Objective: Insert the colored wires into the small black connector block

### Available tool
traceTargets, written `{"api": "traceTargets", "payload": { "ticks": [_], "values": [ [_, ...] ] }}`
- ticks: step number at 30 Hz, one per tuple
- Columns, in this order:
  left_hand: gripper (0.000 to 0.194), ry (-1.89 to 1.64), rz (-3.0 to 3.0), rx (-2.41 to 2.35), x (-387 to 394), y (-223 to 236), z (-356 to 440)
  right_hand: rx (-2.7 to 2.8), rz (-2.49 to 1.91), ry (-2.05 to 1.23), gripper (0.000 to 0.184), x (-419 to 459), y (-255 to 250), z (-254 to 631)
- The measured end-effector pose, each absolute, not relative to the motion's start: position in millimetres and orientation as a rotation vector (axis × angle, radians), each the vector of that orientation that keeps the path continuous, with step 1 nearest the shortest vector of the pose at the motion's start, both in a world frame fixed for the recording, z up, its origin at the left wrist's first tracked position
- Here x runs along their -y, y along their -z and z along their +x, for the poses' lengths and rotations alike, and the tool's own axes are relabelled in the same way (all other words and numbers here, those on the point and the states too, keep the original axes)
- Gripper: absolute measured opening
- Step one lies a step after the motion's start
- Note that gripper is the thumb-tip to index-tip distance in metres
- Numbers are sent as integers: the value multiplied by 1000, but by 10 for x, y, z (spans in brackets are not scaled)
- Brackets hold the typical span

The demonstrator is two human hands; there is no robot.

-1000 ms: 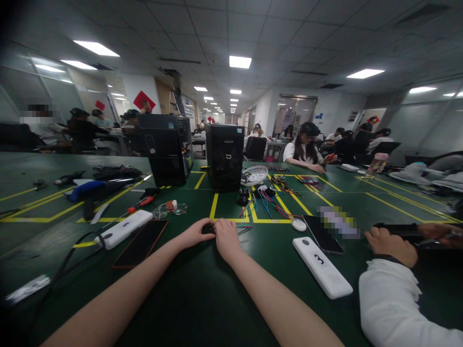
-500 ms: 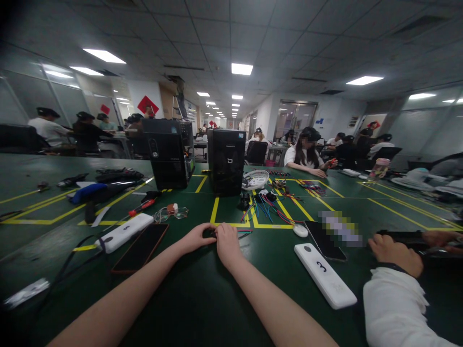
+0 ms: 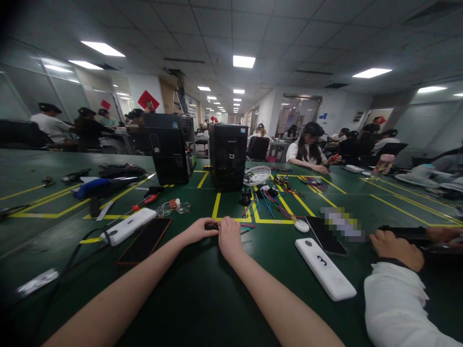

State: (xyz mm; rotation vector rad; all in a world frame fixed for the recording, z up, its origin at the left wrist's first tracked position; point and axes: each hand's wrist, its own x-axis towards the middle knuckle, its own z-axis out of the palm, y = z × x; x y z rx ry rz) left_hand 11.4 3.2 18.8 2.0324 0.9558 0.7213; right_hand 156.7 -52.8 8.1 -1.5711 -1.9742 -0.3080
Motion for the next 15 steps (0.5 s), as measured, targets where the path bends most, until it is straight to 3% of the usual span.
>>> {"api": "traceTargets", "payload": {
  "ticks": [15],
  "values": [
    [39,-715,2131,-993,20,-145,88,1619,-1518,278,16,394,-168,1921]
  ]
}}
